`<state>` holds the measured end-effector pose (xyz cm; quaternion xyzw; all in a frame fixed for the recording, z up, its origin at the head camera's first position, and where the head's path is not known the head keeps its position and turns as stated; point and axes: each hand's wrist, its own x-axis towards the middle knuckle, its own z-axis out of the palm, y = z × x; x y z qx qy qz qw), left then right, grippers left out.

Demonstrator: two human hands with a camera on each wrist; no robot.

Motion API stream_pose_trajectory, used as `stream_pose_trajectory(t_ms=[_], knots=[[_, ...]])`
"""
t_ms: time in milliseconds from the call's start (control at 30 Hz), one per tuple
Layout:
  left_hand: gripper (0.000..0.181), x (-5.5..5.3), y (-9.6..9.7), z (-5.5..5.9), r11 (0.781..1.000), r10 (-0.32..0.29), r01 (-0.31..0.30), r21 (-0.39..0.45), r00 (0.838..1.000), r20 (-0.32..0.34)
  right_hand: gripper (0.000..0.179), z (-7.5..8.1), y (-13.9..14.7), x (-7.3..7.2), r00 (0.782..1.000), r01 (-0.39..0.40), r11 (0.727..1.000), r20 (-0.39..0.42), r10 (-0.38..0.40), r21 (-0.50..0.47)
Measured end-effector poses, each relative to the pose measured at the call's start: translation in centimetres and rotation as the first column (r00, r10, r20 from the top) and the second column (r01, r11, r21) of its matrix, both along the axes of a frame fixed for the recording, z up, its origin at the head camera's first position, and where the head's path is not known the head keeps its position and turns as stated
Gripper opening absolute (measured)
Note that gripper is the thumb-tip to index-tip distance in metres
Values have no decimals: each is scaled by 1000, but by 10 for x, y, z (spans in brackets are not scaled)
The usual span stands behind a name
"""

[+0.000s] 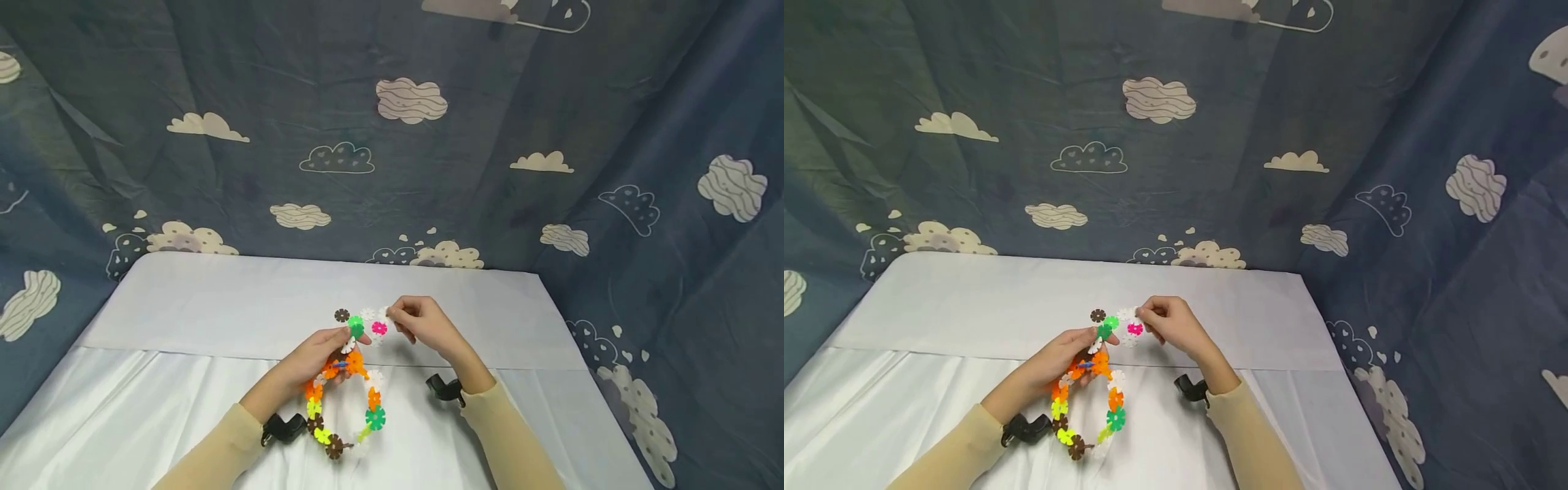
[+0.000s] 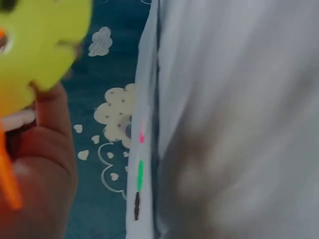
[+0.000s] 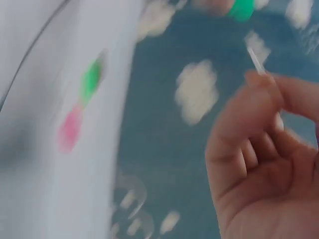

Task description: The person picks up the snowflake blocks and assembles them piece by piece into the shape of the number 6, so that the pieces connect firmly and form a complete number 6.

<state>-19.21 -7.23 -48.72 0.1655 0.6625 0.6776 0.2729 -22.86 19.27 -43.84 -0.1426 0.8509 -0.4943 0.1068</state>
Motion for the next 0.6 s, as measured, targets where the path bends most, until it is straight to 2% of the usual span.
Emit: stream_pose_trajectory(t_ms=[100, 167, 300, 433, 500, 600], knots=[[63, -1, -3, 3, 999, -45, 46, 17, 999, -25, 34, 16, -16, 18, 999, -33, 997, -34, 31, -65], [62, -2, -4, 4, 998, -63, 64, 18, 997, -52, 36, 19, -23, 24, 998, -31, 997, -50, 27, -77], [59, -2, -4, 6, 997, -79, 79, 0, 993, -87, 35, 16, -29, 29, 999, -28, 998, -47, 25, -58], [54, -2, -5, 8, 996, -76, 67, -66, 987, -143, 33, 14, -32, 29, 997, -64, 997, -42, 63, -32], [51, -2, -6, 10, 992, -74, 50, -119, 977, -201, 33, 14, -32, 28, 995, -86, 996, -47, 86, -9], [48, -1, -6, 10, 980, -102, 48, -192, 954, -283, 34, 14, -32, 28, 991, -116, 992, -55, 118, 42]])
